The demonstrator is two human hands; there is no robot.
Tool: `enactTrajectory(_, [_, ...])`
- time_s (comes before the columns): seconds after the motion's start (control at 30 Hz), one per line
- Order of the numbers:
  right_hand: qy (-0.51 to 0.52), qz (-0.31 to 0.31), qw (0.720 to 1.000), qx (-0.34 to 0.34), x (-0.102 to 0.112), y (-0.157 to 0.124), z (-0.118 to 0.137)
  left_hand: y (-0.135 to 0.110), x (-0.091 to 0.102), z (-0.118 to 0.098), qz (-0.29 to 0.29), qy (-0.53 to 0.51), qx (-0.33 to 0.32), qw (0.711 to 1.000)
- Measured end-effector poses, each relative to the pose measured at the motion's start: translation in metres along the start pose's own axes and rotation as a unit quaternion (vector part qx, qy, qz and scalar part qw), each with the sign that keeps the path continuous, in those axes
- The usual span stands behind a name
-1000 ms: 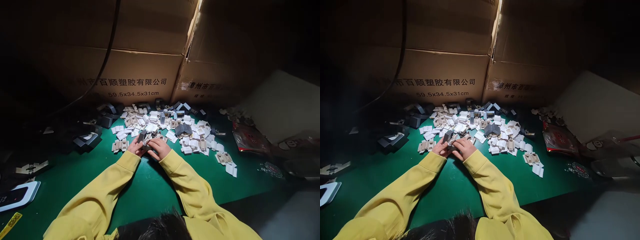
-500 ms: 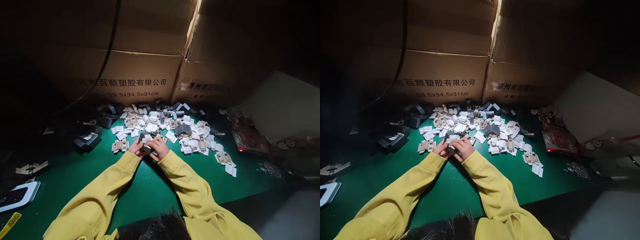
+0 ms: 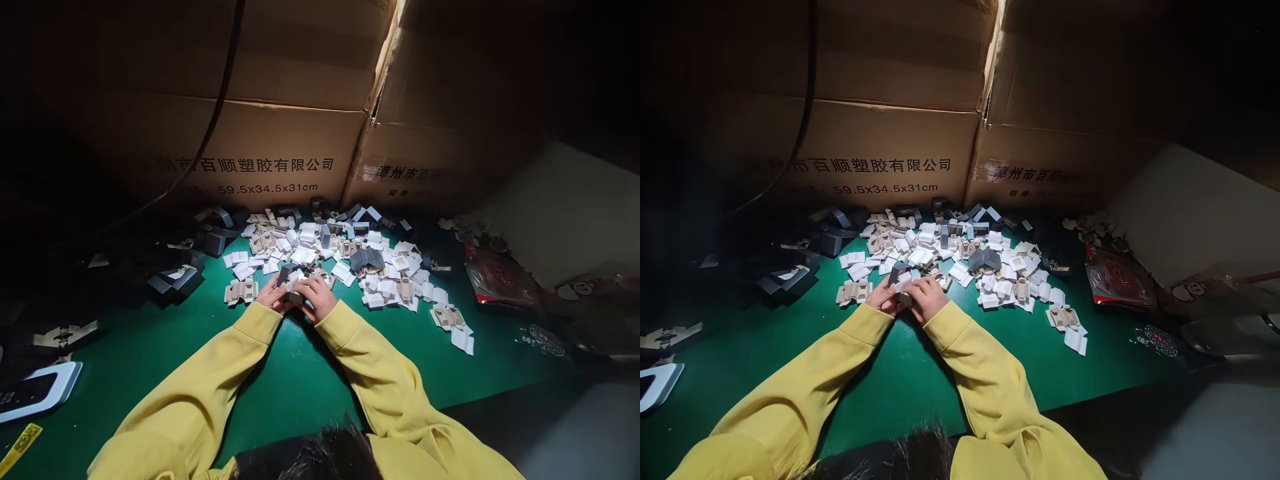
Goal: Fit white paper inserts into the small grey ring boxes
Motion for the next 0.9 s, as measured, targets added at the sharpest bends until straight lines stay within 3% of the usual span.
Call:
enactTrajectory(0.1, [0.004, -0.073, 0.997, 0.019, 0.008, -0.001, 0.002, -0.001, 0.001, -0.002, -0.034, -0.011, -0.002, 0.999])
enactTrajectory(0.3, [0.016, -0.024, 1.000, 0.010, 0.003, -0.001, -0.005, 0.000, 0.003, -0.001, -0.037, -0.020, -0.006, 0.999])
enactTrajectory(0.6, [-0.074, -0.002, 0.996, 0.043, 0.004, 0.000, 0.001, -0.002, 0.002, 0.000, -0.041, -0.019, 0.026, 0.999])
enactTrajectory(0.9, [-0.026, -0.049, 0.997, 0.048, 0.013, 0.002, 0.009, -0.001, 0.003, 0.003, -0.042, 0.008, 0.033, 0.999])
Point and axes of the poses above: each hand's wrist, its own y-axis towards the middle knuckle, its own x-axis out of the back of the hand, z = x × y, the point moved 7 cm from there along y, towards the middle knuckle, and after that the axes turned 3 degrees about z, right-handed, at the moved point
